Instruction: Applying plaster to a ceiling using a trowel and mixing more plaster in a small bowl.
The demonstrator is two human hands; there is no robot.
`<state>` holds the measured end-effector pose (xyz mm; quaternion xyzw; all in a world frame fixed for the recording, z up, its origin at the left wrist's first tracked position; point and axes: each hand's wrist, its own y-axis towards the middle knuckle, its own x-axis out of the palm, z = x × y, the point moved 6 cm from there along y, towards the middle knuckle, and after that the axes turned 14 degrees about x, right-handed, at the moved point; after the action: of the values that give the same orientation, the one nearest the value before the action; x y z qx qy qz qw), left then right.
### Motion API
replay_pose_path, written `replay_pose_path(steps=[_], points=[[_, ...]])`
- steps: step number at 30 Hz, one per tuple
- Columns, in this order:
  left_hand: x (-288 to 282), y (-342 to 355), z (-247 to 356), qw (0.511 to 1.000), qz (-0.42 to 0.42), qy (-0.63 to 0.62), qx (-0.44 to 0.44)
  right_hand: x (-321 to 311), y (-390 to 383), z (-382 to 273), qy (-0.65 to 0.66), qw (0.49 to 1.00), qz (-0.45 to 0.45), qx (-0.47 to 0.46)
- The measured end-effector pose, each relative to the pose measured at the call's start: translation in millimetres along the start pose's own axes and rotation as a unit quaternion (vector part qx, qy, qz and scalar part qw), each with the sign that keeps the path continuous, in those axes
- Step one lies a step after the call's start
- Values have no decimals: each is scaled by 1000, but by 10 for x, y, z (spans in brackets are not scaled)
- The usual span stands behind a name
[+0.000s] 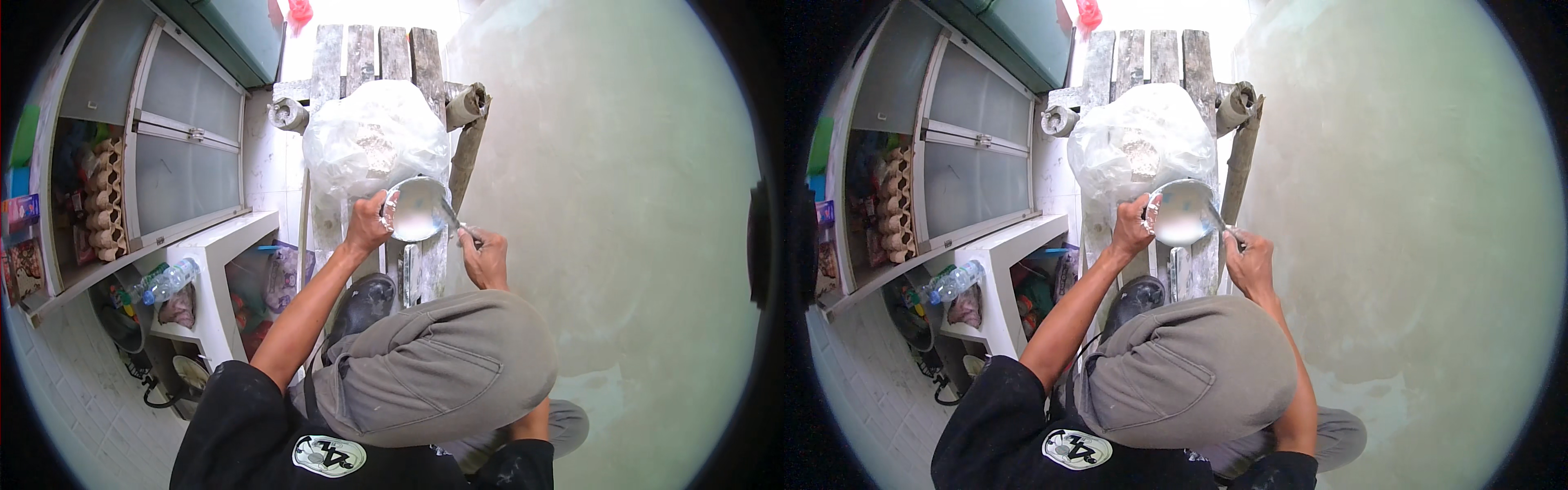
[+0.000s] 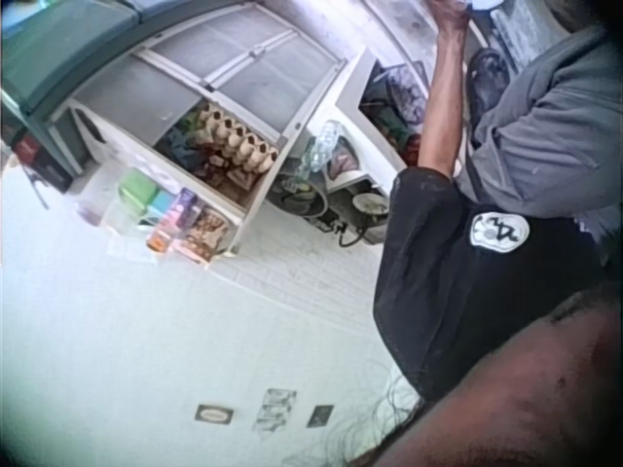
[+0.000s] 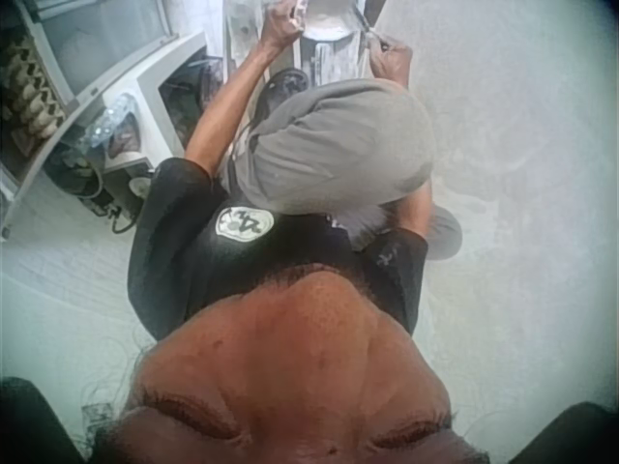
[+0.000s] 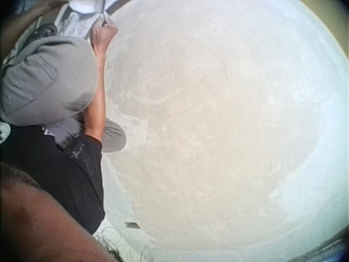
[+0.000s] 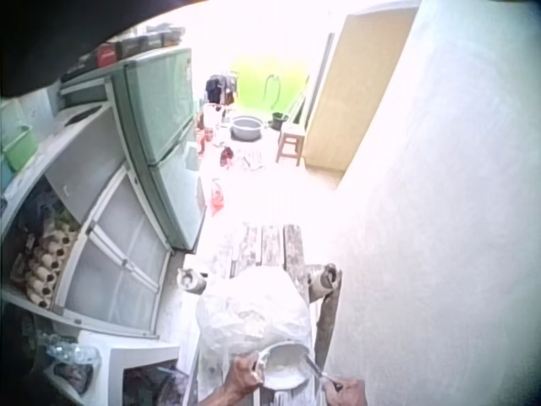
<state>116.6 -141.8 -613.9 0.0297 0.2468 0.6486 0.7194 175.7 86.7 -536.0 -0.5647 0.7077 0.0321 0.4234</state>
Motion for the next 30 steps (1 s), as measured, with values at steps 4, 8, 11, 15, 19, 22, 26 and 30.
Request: replay_pose_path(steps=[4, 8, 11, 15, 19, 22, 26, 30], points=[[22, 8, 87, 999, 21, 24, 26, 176, -31, 97, -77, 997, 17, 14], [77, -59, 107, 1000, 3, 25, -8, 403, -169, 215, -14, 997, -14, 72], [51, -61, 98, 1000, 16, 6, -10, 350, -164, 116, -15, 999, 33, 40], [33, 6, 116, 1000, 6, 12, -8, 480, -192, 182, -126, 977, 125, -119], [38, -24, 14, 1000, 1, 1, -30, 633, -477, 111, -173, 968, 107, -144], [-4, 46, 43, 1000, 19, -16, 18, 492, -382, -34, -188, 964, 138, -131], [-25, 59, -34, 1000, -2, -17, 1, 552, -413, 12, -281, 942, 45, -178], [-24, 70, -87, 1000, -24, -16, 7, 495, -365, -143, -294, 941, 35, -165]])
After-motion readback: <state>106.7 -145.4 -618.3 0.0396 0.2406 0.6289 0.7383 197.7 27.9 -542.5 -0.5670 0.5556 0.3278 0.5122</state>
